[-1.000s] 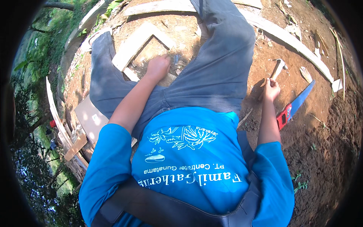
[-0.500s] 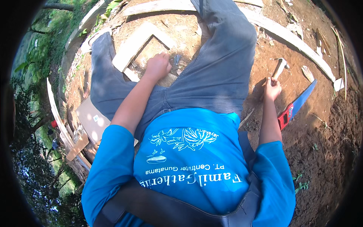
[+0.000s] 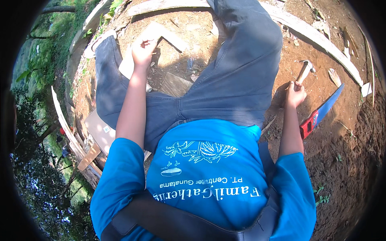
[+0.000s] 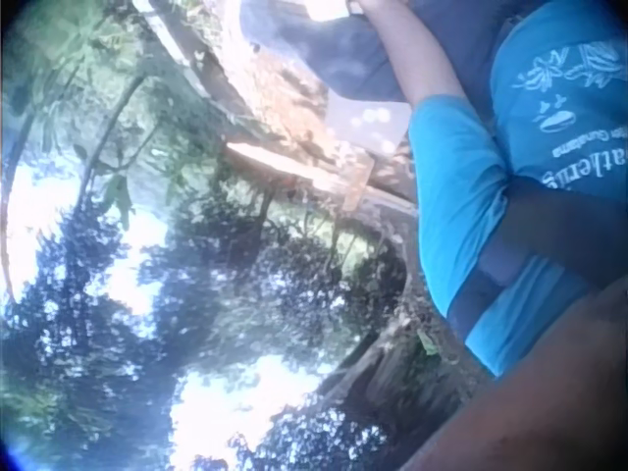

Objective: The person sits on the ground outdoors and uses a hammer to drive nails into small wooden pieces. They repeatedly pick up wood, position it, and hammer nails to join the pieces together.

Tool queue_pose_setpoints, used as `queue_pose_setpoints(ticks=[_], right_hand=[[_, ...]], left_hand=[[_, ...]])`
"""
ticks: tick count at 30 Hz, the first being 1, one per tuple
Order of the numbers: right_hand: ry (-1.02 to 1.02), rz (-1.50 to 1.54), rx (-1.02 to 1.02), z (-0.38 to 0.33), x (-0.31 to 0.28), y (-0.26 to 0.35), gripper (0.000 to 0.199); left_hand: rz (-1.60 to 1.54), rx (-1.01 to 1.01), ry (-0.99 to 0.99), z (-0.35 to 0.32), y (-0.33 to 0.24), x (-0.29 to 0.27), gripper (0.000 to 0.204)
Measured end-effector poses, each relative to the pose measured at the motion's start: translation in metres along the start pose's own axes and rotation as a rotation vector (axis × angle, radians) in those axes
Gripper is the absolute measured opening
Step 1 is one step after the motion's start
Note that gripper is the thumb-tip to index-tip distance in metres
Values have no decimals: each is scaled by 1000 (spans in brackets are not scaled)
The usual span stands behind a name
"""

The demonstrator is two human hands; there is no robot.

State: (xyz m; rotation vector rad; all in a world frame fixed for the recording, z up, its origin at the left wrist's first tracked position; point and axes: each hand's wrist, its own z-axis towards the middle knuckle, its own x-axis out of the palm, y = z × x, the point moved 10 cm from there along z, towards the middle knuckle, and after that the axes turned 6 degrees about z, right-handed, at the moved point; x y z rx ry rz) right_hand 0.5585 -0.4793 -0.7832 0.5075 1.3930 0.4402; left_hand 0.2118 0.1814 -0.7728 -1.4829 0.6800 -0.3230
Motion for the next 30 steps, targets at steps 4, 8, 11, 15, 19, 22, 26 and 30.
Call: queue_pose_setpoints(ticks=[4, 8, 11, 15, 19, 22, 26, 30], right_hand=[[-15, -102, 18, 7, -3, -2, 31], [6, -84, 74, 5, -3, -10, 35], [57, -59, 127, 6, -2, -14, 35], [11, -120, 3, 10, -5, -6, 33], [24, -109, 4, 9, -4, -1, 33], [45, -103, 14, 8, -5, 4, 32], [62, -90, 52, 5, -6, 14, 31], [86, -94, 51, 1, -6, 28, 31]], left_hand=[[60, -68, -6, 20, -2, -3, 21], [23, -26, -3, 38, 1, 2, 23], [78, 9, -17, 41, -1, 9, 22], [152, 87, -61, 37, -7, 10, 22], [409, 177, -84, 32, -26, 11, 21], [508, 218, -98, 31, -36, 11, 20], [430, 207, -76, 32, -34, 15, 22], [308, 206, -44, 35, -15, 18, 24]])
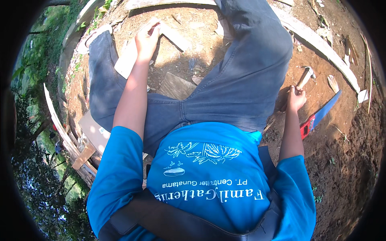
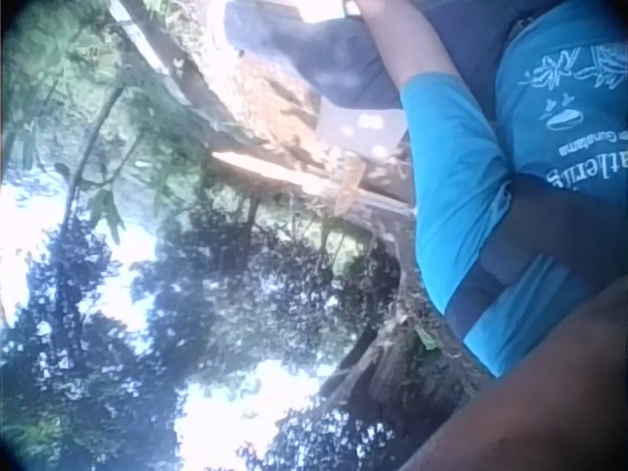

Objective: The person sits on the ground outdoors and uses a hammer to drive nails into small wooden pieces. They repeatedly pick up wood, position it, and hammer nails to join the pieces together.

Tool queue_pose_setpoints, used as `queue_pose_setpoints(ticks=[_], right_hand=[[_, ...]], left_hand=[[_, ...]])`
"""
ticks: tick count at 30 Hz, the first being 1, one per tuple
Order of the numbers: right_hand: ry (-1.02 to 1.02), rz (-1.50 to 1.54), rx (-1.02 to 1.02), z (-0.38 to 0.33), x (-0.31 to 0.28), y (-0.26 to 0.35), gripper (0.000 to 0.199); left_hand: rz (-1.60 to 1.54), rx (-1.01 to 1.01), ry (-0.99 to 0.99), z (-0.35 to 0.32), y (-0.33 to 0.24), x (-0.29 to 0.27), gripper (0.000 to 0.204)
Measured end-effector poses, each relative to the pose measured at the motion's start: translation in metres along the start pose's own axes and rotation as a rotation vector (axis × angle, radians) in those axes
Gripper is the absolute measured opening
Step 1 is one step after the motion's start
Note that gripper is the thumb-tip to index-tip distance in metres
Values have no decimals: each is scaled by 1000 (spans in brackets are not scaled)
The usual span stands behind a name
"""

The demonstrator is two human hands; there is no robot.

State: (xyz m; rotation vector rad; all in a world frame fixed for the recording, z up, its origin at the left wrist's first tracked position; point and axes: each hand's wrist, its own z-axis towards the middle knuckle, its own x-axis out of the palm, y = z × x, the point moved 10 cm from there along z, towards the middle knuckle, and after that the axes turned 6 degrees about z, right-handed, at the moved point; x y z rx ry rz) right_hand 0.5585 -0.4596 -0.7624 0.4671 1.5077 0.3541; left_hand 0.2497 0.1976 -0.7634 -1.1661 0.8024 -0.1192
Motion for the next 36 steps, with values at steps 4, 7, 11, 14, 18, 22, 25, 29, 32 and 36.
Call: queue_pose_setpoints(ticks=[4, 7, 11, 14, 18, 22, 25, 29, 32, 36], right_hand=[[6, -23, 15, -1, -1, 4, 30], [10, -9, 37, 1, -1, -3, 30], [15, -29, 51, 1, 0, -9, 37], [-94, -227, 33, 0, -10, -4, 46], [-75, -198, 82, 6, -7, -14, 56], [40, -128, 126, 39, -3, -65, 58], [122, 21, 314, 45, -11, -88, 52], [213, 396, 615, 34, -14, -14, 36], [218, 718, 360, 0, -32, 119, 24], [341, 850, 31, -55, -44, 302, 29]], left_hand=[[34, 19, -54, -1, 6, -3, 27], [76, 14, -95, -1, 4, -7, 29], [44, -53, -67, -3, 8, -5, 28], [6, -65, -76, -4, 10, -5, 27], [31, -79, -72, -5, 7, -8, 25], [-30, -92, -83, -2, 3, -5, 23], [-27, -136, -33, 0, 7, 9, 23], [15, -107, -99, -5, 15, -8, 21], [-5, -99, -92, -5, 13, -7, 25], [-48, -162, -76, -7, 13, -7, 25]])
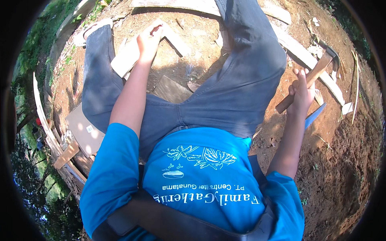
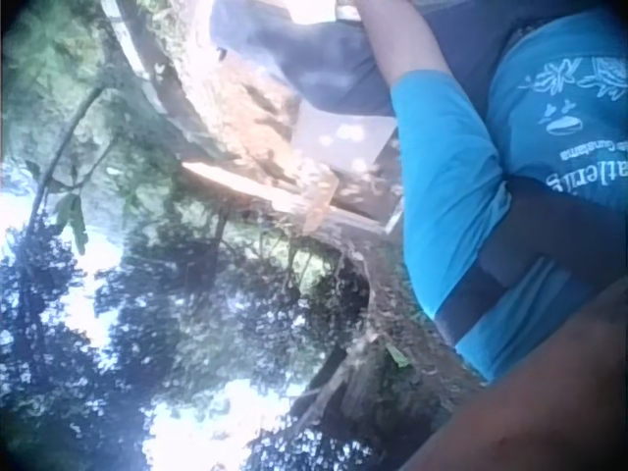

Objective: The person sits on the ground outdoors and uses a hammer to drive nails into small wooden pieces. They repeatedly pick up wood, position it, and hammer nails to join the pieces together.

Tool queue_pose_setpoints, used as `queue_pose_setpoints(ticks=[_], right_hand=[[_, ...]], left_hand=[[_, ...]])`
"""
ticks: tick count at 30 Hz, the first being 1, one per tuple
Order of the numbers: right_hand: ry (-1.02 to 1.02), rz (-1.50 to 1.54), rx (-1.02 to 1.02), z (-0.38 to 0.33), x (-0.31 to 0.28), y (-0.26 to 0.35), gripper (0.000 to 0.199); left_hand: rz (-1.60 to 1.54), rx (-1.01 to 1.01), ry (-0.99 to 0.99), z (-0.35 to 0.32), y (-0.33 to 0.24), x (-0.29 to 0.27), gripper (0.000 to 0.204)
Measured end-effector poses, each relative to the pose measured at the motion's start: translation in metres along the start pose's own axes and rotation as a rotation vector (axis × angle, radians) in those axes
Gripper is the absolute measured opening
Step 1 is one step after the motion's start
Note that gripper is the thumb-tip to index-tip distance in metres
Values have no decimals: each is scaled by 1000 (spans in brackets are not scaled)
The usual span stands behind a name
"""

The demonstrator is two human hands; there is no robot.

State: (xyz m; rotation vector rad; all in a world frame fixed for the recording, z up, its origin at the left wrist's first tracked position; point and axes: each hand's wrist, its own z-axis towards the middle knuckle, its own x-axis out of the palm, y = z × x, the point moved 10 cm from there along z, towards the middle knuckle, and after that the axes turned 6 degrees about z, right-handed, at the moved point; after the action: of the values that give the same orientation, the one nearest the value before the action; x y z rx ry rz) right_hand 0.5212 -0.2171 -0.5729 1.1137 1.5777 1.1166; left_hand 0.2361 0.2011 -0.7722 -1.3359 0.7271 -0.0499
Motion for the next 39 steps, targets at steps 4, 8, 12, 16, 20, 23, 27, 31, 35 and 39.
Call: queue_pose_setpoints(ticks=[4, 8, 12, 16, 20, 23, 27, 31, 35, 39], right_hand=[[268, -14, -28, -41, 138, 29, 25], [640, -72, 81, -79, 237, -22, 19], [788, -223, 114, -104, 268, -102, 24], [761, -258, -9, -115, 268, -107, 28], [744, -205, -68, -115, 268, -113, 30], [766, -411, -69, -118, 273, -127, 28], [756, -346, -58, -117, 272, -124, 27], [767, -108, -80, -119, 273, -92, 27], [772, -345, 22, -111, 274, -139, 26], [763, -203, 146, -124, 273, -110, 26]], left_hand=[[11, -19, 38, 0, -4, 2, 23], [-27, -19, 41, -2, -13, -1, 21], [-61, -64, 16, -1, 16, 7, 18], [-27, 14, -1, -4, 7, 2, 17], [-19, -126, 74, -5, 15, 8, 17], [11, -10, -32, -4, 5, 0, 17], [-47, 30, -54, -2, 4, -2, 16], [5, -54, 29, -5, 8, 3, 16], [14, -32, 28, -5, -8, -2, 15], [10, -27, 0, -6, 12, -1, 15]])
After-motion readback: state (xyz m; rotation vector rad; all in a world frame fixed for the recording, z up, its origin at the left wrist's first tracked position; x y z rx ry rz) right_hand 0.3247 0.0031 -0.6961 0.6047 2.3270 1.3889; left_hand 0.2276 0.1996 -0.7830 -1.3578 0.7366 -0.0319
